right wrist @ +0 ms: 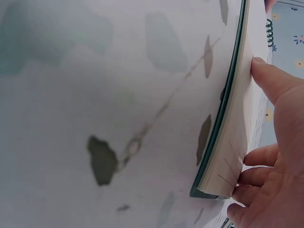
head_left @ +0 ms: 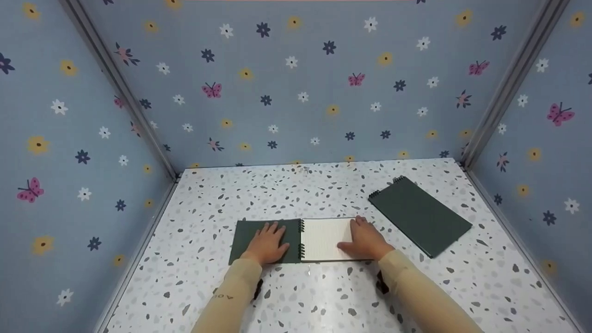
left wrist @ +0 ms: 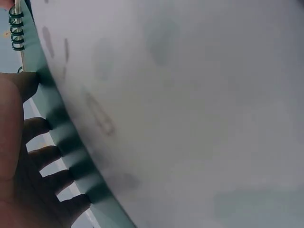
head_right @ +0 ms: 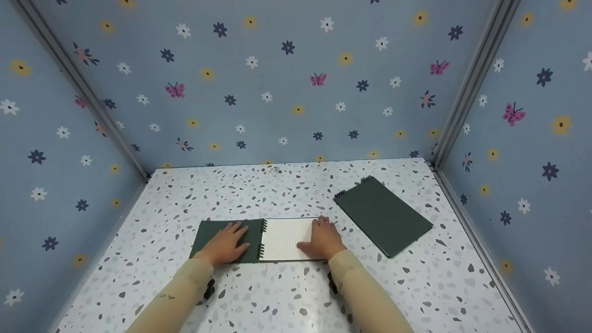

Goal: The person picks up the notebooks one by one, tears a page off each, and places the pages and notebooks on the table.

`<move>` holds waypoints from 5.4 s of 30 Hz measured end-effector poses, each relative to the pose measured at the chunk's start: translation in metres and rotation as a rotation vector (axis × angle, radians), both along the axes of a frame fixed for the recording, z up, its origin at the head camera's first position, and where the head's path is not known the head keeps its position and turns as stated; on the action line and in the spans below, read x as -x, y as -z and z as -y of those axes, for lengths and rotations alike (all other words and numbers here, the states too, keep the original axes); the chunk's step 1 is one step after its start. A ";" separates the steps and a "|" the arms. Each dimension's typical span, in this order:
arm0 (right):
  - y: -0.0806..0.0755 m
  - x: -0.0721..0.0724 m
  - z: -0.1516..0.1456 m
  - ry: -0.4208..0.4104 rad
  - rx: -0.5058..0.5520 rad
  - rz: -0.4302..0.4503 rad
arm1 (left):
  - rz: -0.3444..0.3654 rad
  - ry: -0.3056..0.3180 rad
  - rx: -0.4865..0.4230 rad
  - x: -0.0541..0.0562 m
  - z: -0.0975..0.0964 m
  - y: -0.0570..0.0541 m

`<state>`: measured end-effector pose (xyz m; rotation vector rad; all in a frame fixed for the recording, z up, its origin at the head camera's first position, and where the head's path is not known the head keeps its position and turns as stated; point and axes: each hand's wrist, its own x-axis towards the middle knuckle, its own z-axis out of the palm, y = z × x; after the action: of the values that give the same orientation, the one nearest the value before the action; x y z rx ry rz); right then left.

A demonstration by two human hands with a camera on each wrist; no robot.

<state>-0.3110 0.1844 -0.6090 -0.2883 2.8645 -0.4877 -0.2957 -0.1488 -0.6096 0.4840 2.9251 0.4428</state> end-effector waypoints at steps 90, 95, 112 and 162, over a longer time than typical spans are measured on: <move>-0.006 -0.012 -0.013 0.567 0.649 0.181 | 0.057 -0.065 0.099 0.000 -0.023 -0.005; -0.006 -0.013 -0.013 0.599 0.656 0.220 | 0.063 -0.080 0.106 0.002 -0.027 -0.006; -0.005 -0.021 -0.011 0.589 0.594 0.220 | 0.075 -0.092 0.121 0.001 -0.028 -0.009; 0.010 -0.040 -0.020 0.519 0.726 0.064 | 0.105 -0.106 0.125 0.004 -0.030 -0.006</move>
<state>-0.2710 0.2044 -0.6195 0.3724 2.5580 -1.5879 -0.2993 -0.1191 -0.6037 0.2821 2.8636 0.2866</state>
